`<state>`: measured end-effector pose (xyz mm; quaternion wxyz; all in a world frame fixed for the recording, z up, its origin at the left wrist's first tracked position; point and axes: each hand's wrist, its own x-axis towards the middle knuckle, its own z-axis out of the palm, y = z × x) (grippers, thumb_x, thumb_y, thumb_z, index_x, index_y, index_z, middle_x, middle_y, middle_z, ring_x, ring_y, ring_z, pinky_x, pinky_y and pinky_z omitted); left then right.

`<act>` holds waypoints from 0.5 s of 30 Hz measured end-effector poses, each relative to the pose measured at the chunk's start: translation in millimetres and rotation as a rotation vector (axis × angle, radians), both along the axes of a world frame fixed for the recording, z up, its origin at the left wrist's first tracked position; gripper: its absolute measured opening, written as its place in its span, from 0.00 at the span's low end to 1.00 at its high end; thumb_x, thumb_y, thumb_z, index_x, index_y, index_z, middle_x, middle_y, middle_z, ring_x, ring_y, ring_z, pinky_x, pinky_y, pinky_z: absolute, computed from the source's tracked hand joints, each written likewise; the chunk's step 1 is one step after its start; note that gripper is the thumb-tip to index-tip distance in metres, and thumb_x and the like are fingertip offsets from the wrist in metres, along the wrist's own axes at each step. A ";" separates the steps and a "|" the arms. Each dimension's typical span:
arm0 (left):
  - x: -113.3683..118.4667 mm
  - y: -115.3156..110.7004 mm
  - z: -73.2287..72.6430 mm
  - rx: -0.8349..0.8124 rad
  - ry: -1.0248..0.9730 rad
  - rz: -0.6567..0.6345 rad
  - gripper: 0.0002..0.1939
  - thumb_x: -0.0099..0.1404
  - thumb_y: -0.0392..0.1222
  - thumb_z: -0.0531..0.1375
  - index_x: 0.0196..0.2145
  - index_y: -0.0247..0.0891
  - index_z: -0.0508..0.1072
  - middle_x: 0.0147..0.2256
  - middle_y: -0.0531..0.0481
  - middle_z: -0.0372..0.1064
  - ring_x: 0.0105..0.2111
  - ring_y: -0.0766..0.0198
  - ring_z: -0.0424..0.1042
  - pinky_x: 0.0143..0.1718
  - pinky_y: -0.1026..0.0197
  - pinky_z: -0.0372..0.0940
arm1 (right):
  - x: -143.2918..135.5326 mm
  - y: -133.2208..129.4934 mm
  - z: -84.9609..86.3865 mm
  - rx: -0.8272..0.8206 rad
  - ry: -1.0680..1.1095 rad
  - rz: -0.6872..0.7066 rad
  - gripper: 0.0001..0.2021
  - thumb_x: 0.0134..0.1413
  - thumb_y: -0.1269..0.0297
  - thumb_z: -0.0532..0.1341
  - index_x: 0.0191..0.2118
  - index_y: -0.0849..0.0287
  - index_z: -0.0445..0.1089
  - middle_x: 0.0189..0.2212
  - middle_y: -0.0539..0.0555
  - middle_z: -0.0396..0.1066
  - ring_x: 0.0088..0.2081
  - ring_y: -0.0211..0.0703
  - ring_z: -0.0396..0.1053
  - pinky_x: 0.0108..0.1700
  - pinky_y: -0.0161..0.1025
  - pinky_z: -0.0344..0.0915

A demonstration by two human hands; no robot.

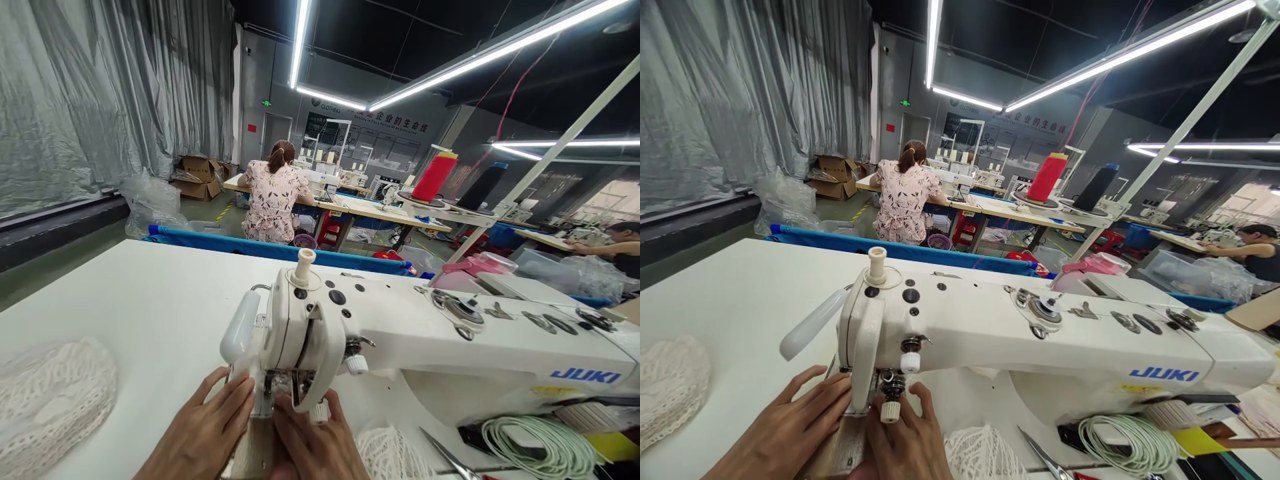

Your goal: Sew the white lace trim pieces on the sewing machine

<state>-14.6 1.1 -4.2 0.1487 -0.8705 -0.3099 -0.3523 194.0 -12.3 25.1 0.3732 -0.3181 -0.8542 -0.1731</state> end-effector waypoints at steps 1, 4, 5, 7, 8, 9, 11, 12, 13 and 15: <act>-0.4 0.9 2.0 -0.003 -0.002 0.008 0.13 0.70 0.33 0.48 0.45 0.32 0.70 0.44 0.44 0.72 0.49 0.61 0.67 0.60 0.51 0.47 | 0.9 0.9 -0.6 0.008 -0.002 0.000 0.29 0.66 0.48 0.38 0.41 0.63 0.68 0.34 0.57 0.74 0.31 0.44 0.69 0.48 0.49 0.53; -1.0 4.0 12.2 -0.001 0.018 -0.006 0.14 0.70 0.34 0.47 0.46 0.32 0.69 0.43 0.44 0.71 0.49 0.60 0.67 0.60 0.51 0.46 | 2.6 3.4 -1.4 0.010 0.014 -0.009 0.28 0.66 0.48 0.39 0.42 0.63 0.68 0.33 0.57 0.74 0.33 0.45 0.69 0.48 0.49 0.52; -0.8 5.7 16.4 0.001 0.032 -0.014 0.14 0.70 0.33 0.47 0.47 0.32 0.69 0.43 0.45 0.71 0.48 0.60 0.68 0.60 0.51 0.46 | 2.8 4.0 -1.3 0.006 0.024 -0.007 0.28 0.66 0.47 0.39 0.42 0.63 0.68 0.33 0.57 0.74 0.34 0.45 0.69 0.48 0.49 0.51; 0.5 10.5 25.1 -0.014 0.057 -0.007 0.15 0.69 0.29 0.46 0.47 0.33 0.69 0.41 0.46 0.71 0.45 0.61 0.69 0.59 0.51 0.49 | 3.1 4.9 -0.3 -0.017 0.020 -0.009 0.26 0.65 0.46 0.41 0.42 0.62 0.68 0.34 0.57 0.74 0.35 0.45 0.69 0.49 0.49 0.51; 1.7 13.6 29.2 -0.025 0.070 0.003 0.16 0.68 0.27 0.45 0.46 0.34 0.69 0.40 0.46 0.72 0.43 0.62 0.70 0.58 0.51 0.50 | 3.3 5.3 0.6 -0.036 0.010 -0.015 0.25 0.64 0.46 0.43 0.43 0.62 0.67 0.34 0.57 0.74 0.35 0.45 0.69 0.49 0.49 0.51; 3.0 16.7 32.8 -0.024 0.087 0.008 0.16 0.67 0.25 0.45 0.44 0.33 0.69 0.38 0.47 0.72 0.41 0.62 0.70 0.57 0.51 0.52 | 3.5 5.5 1.6 -0.055 -0.007 -0.018 0.24 0.64 0.46 0.45 0.44 0.62 0.67 0.35 0.57 0.73 0.35 0.46 0.69 0.49 0.49 0.51; 5.5 21.4 38.2 0.007 0.125 0.005 0.15 0.66 0.24 0.46 0.40 0.32 0.70 0.35 0.47 0.72 0.39 0.61 0.70 0.54 0.51 0.54 | 4.2 5.9 4.1 -0.083 -0.041 -0.025 0.23 0.63 0.47 0.47 0.45 0.61 0.66 0.37 0.57 0.73 0.37 0.46 0.69 0.49 0.49 0.51; 6.1 21.8 39.8 0.029 0.143 0.000 0.15 0.65 0.23 0.47 0.38 0.32 0.71 0.34 0.47 0.72 0.38 0.61 0.70 0.53 0.52 0.55 | 4.6 5.9 5.3 -0.078 -0.046 -0.025 0.22 0.63 0.47 0.48 0.45 0.60 0.66 0.37 0.57 0.73 0.37 0.47 0.69 0.49 0.49 0.51; 6.1 20.3 40.4 0.056 0.150 0.001 0.15 0.65 0.22 0.47 0.36 0.31 0.71 0.33 0.47 0.72 0.37 0.61 0.70 0.52 0.52 0.56 | 4.9 5.7 6.6 -0.064 -0.048 -0.021 0.22 0.63 0.46 0.49 0.44 0.61 0.66 0.37 0.57 0.73 0.37 0.47 0.68 0.48 0.50 0.51; 3.7 10.1 39.2 0.102 0.139 0.024 0.15 0.64 0.22 0.47 0.34 0.31 0.71 0.34 0.45 0.73 0.34 0.62 0.70 0.49 0.53 0.57 | 5.0 3.8 9.3 -0.054 -0.065 -0.008 0.24 0.61 0.44 0.49 0.43 0.61 0.67 0.36 0.57 0.73 0.35 0.47 0.68 0.48 0.51 0.51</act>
